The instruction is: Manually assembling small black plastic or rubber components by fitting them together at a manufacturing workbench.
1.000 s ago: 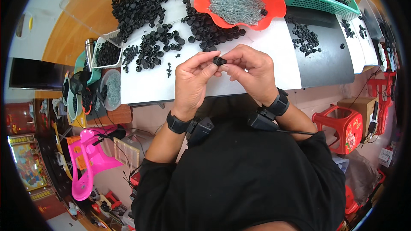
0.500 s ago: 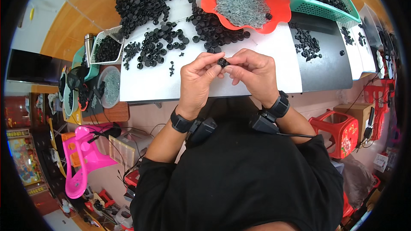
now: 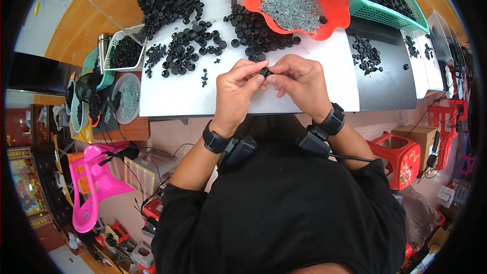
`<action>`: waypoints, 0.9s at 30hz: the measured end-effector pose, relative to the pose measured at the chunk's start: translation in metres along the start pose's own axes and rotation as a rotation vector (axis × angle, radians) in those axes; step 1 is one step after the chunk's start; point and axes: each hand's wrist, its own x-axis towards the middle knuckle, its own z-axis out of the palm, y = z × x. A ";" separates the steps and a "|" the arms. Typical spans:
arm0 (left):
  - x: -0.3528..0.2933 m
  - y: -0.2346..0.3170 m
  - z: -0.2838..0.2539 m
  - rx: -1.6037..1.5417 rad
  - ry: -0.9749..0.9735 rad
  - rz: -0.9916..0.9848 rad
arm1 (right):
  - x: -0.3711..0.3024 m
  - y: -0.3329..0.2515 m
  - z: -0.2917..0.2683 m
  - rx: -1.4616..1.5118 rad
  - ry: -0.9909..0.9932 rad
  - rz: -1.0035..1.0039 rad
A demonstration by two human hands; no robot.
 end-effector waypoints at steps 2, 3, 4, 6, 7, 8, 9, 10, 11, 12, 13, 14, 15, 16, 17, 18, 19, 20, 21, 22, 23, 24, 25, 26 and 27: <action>0.001 0.000 -0.001 0.003 0.007 -0.012 | 0.003 0.001 0.001 0.045 -0.014 0.013; 0.001 0.001 -0.001 0.002 0.006 -0.012 | 0.005 0.001 0.001 0.092 -0.027 0.024; 0.000 0.003 0.000 -0.013 0.025 -0.041 | 0.006 0.001 0.001 0.090 -0.026 0.024; 0.001 0.003 0.001 -0.030 0.041 -0.070 | 0.009 0.000 0.000 0.063 -0.049 0.056; 0.001 0.003 0.001 -0.061 0.043 -0.088 | 0.011 0.001 -0.002 0.061 -0.047 0.055; 0.001 0.003 0.000 -0.092 0.045 -0.107 | 0.013 0.001 -0.005 -0.038 -0.073 0.052; 0.001 0.003 -0.001 -0.093 0.042 -0.108 | 0.014 0.001 -0.006 -0.137 -0.099 0.048; 0.001 0.001 -0.002 -0.107 0.035 -0.100 | 0.015 0.001 -0.007 -0.139 -0.097 0.050; 0.001 0.000 -0.003 -0.121 0.029 -0.091 | 0.016 0.001 -0.008 -0.129 -0.115 0.058; 0.001 0.000 -0.003 -0.123 0.029 -0.093 | 0.016 0.000 -0.008 -0.119 -0.134 0.067; 0.002 0.001 -0.002 -0.118 0.025 -0.102 | 0.018 -0.001 -0.009 -0.120 -0.134 0.069; 0.002 0.002 -0.002 -0.113 0.022 -0.110 | 0.020 -0.001 -0.009 -0.076 -0.151 0.085; 0.001 0.001 -0.002 -0.115 0.023 -0.110 | 0.021 -0.002 -0.009 -0.033 -0.169 0.101; 0.000 0.001 -0.002 -0.098 0.036 -0.110 | 0.021 -0.001 -0.009 -0.033 -0.171 0.102; 0.002 0.001 -0.002 -0.082 0.048 -0.105 | 0.022 0.001 -0.009 -0.019 -0.179 0.119; 0.002 0.001 -0.002 -0.084 0.050 -0.102 | 0.024 0.002 -0.009 -0.005 -0.188 0.135; 0.002 0.000 -0.002 -0.102 0.058 -0.120 | 0.026 0.003 -0.009 -0.008 -0.191 0.133; 0.001 0.000 -0.003 -0.121 0.067 -0.139 | 0.025 0.003 -0.008 -0.004 -0.183 0.128; 0.002 0.000 -0.003 -0.122 0.070 -0.138 | 0.026 0.004 -0.007 -0.001 -0.175 0.123; 0.003 0.001 -0.002 -0.137 0.091 -0.151 | 0.027 0.005 -0.007 -0.002 -0.179 0.123; 0.003 0.002 -0.001 -0.152 0.109 -0.166 | 0.028 0.005 -0.007 -0.030 -0.192 0.100; 0.003 0.002 -0.001 -0.153 0.110 -0.166 | 0.029 0.006 -0.007 -0.058 -0.205 0.077; 0.003 0.001 -0.001 -0.163 0.125 -0.172 | 0.029 0.007 -0.007 -0.058 -0.204 0.078; 0.004 0.000 -0.001 -0.172 0.138 -0.175 | 0.030 0.009 -0.006 -0.069 -0.200 0.075; 0.004 0.000 -0.001 -0.170 0.136 -0.173 | 0.031 0.009 -0.006 -0.080 -0.195 0.073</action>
